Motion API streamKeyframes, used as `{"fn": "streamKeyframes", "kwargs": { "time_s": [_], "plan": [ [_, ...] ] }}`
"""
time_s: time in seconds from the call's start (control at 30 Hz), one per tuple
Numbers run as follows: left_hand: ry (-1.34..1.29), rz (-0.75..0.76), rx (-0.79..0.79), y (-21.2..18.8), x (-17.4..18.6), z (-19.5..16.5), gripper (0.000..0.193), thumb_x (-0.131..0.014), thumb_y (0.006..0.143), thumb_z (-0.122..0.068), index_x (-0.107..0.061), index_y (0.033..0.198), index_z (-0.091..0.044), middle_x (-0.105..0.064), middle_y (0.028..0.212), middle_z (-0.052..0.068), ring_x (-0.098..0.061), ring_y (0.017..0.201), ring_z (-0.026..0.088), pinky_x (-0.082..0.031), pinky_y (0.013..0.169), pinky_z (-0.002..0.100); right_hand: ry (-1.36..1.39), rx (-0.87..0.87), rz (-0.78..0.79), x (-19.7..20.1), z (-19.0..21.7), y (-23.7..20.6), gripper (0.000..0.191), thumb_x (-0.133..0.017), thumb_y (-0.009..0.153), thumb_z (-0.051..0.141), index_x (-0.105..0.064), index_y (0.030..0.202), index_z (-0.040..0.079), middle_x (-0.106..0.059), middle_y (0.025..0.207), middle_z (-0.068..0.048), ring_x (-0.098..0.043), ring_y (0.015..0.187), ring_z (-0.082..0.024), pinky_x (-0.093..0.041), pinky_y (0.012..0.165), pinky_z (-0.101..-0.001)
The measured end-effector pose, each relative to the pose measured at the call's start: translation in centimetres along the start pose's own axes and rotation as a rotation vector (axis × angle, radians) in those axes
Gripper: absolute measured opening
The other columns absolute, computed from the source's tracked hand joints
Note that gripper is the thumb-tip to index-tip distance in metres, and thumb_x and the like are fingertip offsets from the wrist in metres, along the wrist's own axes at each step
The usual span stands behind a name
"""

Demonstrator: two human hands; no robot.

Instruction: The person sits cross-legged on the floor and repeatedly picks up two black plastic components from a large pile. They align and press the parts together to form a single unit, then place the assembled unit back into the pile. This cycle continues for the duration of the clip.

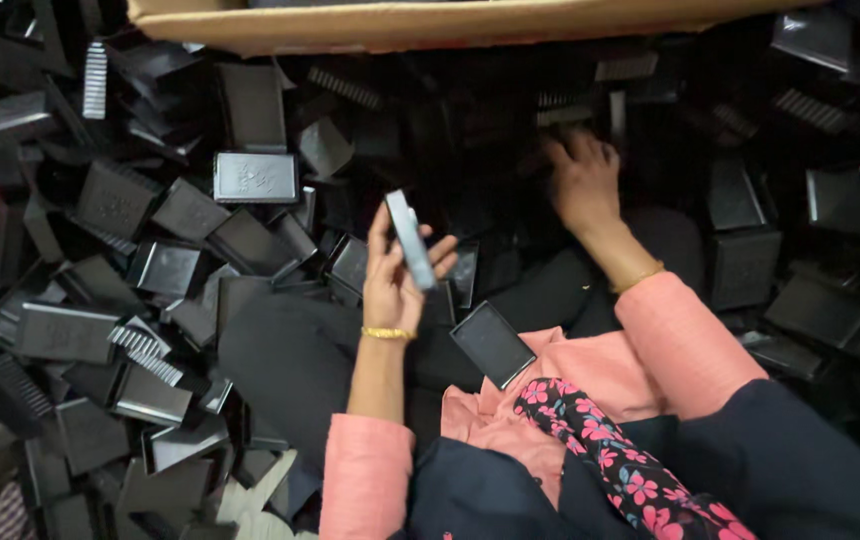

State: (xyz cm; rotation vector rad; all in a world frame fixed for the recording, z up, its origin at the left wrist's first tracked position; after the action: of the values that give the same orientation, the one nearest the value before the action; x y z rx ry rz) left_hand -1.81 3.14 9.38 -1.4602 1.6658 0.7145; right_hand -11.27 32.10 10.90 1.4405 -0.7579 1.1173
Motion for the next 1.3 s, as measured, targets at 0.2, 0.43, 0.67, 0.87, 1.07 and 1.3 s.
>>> {"fn": "streamKeyframes", "kwargs": {
  "time_s": [0.2, 0.43, 0.67, 0.87, 1.07, 1.3],
  "plan": [
    [-0.365, -0.026, 0.137, -0.7, -1.1, 2.7, 0.062, -0.045, 0.102, -0.061, -0.052, 0.141, -0.012, -0.062, 0.136, 0.021, -0.064, 0.123, 0.035, -0.056, 0.096, 0.055, 0.246, -0.066, 0.077, 0.6, -0.7, -0.1, 0.045, -0.064, 0.093, 0.012, -0.066, 0.137, 0.007, -0.059, 0.144, -0.017, -0.055, 0.131, -0.037, -0.047, 0.108, -0.0466],
    [-0.206, -0.172, 0.16, 0.0, 2.1, 5.6, 0.051, -0.048, 0.105, -0.055, -0.056, 0.132, -0.013, -0.064, 0.133, 0.018, -0.066, 0.115, 0.034, -0.057, 0.093, 0.052, 0.142, 0.235, 0.047, -0.2, 0.4, 3.4, 0.04, -0.073, 0.086, 0.008, -0.071, 0.126, 0.009, -0.061, 0.147, -0.017, -0.055, 0.137, -0.034, -0.047, 0.112, -0.0418],
    [-0.172, -0.146, 0.221, -0.3, 1.1, 7.0, 0.06, -0.045, 0.103, -0.056, -0.055, 0.138, -0.008, -0.067, 0.131, 0.018, -0.068, 0.114, 0.033, -0.057, 0.093, 0.047, 0.6, -0.002, -0.056, 10.5, 3.2, -3.9, 0.036, -0.08, 0.089, 0.01, -0.071, 0.122, -0.002, -0.07, 0.126, -0.02, -0.068, 0.122, -0.034, -0.054, 0.105, -0.0399],
    [-0.131, -0.241, 0.284, -0.4, -2.6, 8.2, 0.079, -0.037, 0.109, -0.063, -0.053, 0.145, 0.006, -0.067, 0.132, 0.019, -0.067, 0.116, 0.03, -0.056, 0.102, 0.039, 0.897, -0.14, 0.005, 12.7, 10.5, -9.2, 0.041, -0.08, 0.082, 0.003, -0.071, 0.122, 0.001, -0.072, 0.127, -0.018, -0.072, 0.119, -0.028, -0.057, 0.101, -0.0346],
    [-0.036, -0.305, 0.102, -0.5, -4.3, 7.2, 0.068, -0.031, 0.103, -0.061, -0.055, 0.142, -0.011, -0.069, 0.118, 0.017, -0.069, 0.1, 0.026, -0.057, 0.091, 0.039, 0.891, 0.005, -0.041, 13.8, 10.6, -10.8, 0.044, -0.079, 0.082, 0.002, -0.068, 0.124, 0.0, -0.07, 0.129, -0.018, -0.07, 0.122, -0.031, -0.057, 0.101, -0.0346],
    [0.045, -0.37, 0.015, -0.1, -4.5, 8.0, 0.069, -0.032, 0.108, -0.061, -0.057, 0.14, -0.005, -0.068, 0.11, 0.01, -0.066, 0.094, 0.021, -0.057, 0.087, 0.036, 0.915, -0.11, 0.059, 13.6, 9.9, -10.7, 0.043, -0.08, 0.082, 0.004, -0.07, 0.124, 0.003, -0.071, 0.132, -0.017, -0.076, 0.11, -0.027, -0.06, 0.075, -0.0289]
  ]
}}
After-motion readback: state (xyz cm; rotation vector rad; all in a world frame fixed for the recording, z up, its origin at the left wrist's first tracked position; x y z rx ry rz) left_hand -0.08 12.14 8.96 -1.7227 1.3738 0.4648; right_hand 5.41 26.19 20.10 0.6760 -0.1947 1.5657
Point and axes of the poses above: each hand's wrist, its own y-axis towards the middle knuckle, its own x-axis out of the back of the hand, z = x × y, the point moved 3 cm from there along y, towards the middle knuckle
